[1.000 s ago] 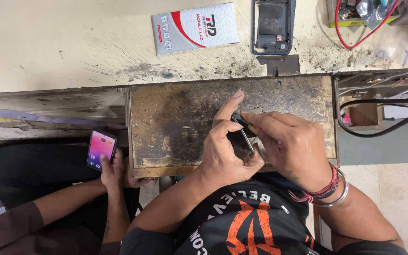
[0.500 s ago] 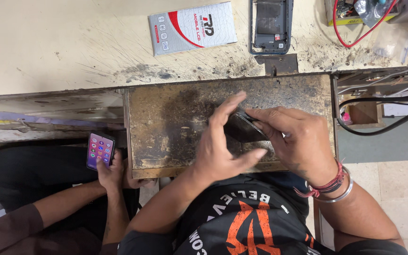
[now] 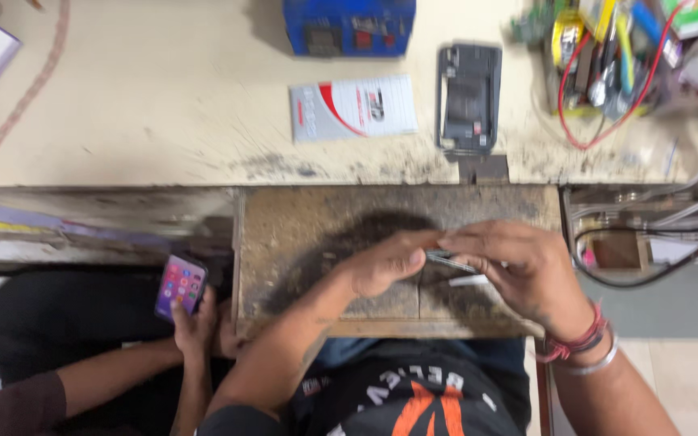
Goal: The person disassembles a smartphone at a repair bench, prying off the back cover, lifting out the battery, and unscrewing internal components with a screwdriver. They handle the phone frame, battery, and small parts, setting the removed back cover aside on the bench.
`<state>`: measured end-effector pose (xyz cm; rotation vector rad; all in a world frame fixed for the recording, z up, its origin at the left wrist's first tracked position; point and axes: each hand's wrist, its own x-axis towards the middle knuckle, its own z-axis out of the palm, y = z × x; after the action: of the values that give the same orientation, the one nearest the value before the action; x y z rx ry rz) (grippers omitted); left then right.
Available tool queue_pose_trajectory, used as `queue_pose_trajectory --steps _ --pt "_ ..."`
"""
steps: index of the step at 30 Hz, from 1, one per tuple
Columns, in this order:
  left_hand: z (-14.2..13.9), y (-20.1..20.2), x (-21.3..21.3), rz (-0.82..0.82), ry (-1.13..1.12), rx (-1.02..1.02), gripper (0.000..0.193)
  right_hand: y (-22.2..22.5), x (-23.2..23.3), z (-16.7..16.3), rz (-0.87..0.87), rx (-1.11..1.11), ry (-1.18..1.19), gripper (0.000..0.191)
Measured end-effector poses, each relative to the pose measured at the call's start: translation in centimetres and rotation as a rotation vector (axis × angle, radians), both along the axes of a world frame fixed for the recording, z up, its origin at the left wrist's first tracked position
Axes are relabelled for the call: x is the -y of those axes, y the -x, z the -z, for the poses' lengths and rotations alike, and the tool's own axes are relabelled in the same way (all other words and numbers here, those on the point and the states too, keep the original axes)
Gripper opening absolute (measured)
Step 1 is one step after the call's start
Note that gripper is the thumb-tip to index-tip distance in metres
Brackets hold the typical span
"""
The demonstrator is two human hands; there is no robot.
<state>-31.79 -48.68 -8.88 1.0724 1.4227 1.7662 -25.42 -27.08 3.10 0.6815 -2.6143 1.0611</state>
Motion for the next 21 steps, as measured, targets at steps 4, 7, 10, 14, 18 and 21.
queue_pose_trajectory --steps 4,7,10,14,18,21 --pt "0.8 0.0 0.1 0.046 -0.031 0.083 0.091 -0.7 0.5 0.4 0.129 -0.139 -0.066 0.026" --pt "0.7 0.0 0.1 0.060 -0.019 0.120 0.092 -0.6 0.7 1.2 0.127 -0.077 0.000 0.020" --pt "0.5 -0.4 -0.1 0.048 -0.027 0.099 0.096 -0.8 0.8 1.9 0.094 -0.059 0.123 0.021" --pt "0.2 -0.7 -0.3 -0.039 -0.079 0.095 0.101 -1.5 0.9 1.8 0.116 -0.148 0.025 0.027" --pt "-0.3 -0.6 -0.4 -0.170 -0.066 -0.018 0.099 -2.2 3.1 1.9 0.257 -0.313 -0.109 0.037" --pt "-0.9 -0.8 -0.5 -0.193 -0.067 -0.046 0.101 -2.4 4.0 1.8 0.329 -0.332 -0.111 0.039"
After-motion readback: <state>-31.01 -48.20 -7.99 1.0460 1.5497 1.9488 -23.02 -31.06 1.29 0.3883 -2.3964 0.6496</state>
